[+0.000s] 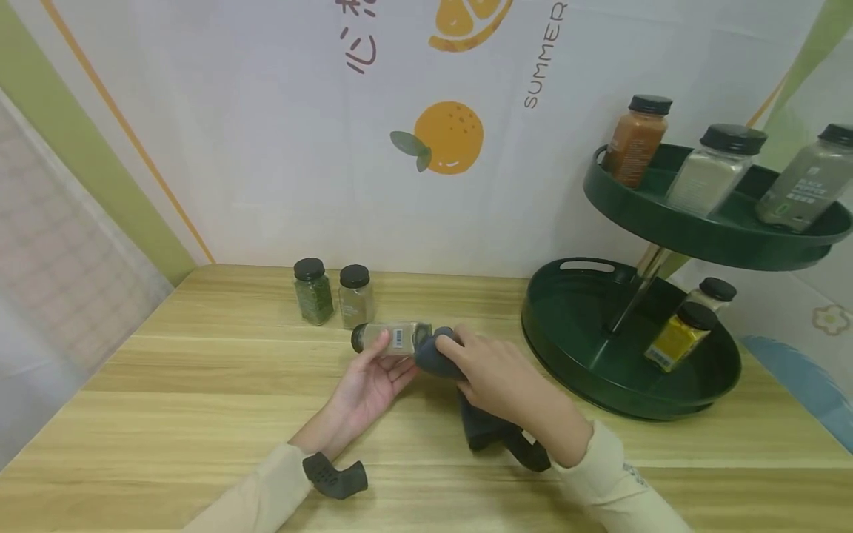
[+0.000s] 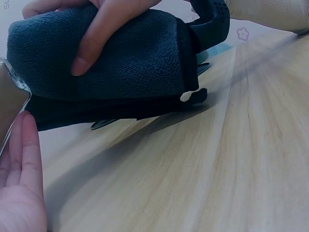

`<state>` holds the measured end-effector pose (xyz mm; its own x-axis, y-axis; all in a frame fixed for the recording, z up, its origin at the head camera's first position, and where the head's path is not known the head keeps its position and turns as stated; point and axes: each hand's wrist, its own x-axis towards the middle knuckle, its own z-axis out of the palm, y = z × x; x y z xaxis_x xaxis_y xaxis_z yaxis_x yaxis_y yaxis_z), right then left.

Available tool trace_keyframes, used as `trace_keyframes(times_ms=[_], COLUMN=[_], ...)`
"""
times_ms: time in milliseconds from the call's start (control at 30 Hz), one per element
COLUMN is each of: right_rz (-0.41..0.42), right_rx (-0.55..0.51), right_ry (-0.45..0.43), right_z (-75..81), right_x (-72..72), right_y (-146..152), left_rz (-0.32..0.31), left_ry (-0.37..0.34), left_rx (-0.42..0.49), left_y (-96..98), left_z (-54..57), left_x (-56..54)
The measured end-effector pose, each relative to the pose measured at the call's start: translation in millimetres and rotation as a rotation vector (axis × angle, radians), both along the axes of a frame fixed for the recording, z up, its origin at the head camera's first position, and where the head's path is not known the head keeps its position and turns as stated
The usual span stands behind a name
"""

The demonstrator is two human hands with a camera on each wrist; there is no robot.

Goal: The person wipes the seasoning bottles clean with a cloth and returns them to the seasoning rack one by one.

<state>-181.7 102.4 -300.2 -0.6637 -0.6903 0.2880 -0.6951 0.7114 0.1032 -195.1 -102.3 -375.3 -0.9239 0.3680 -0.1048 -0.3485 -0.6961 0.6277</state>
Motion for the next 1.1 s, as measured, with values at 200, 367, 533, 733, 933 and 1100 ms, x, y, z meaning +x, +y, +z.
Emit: trace_keyframes(times_ms=[200,367,533,733,933,1100], right_rz=[0.058,0.010,-0.089,-0.090,0.001,0.026], right_rx=[0.010,-0.059,-0.241,-0.225,-0.166,-0.106], right_ry=[-0.043,-0.102,-0.032,0.037,0.109,0.094], right_z=[5.8,19.6,22.6,7.8,-4.0,-5.3], right_x=[-2.9,-2.4,-2.2,-5.9,-9.4,-10.8], right_y=[6,12,12,3,0,1], left_rz=[-0.005,-0.007,-0.021,-0.042,-0.030,-0.021], left_ry=[0.006,-0.003,0.013,0.034,0.012,0.003], left_rx=[0.013,0.022,0.014,0.004,0.016,0.007], left_y=[-0.4,-0.3,0.0,0.0,0.2,-0.2], left_z=[0.0,0.5,-0.4,-1.7,-1.3,-0.8], left_x=[-0.3,-1.3,-1.9,-1.7,-1.6,-1.4])
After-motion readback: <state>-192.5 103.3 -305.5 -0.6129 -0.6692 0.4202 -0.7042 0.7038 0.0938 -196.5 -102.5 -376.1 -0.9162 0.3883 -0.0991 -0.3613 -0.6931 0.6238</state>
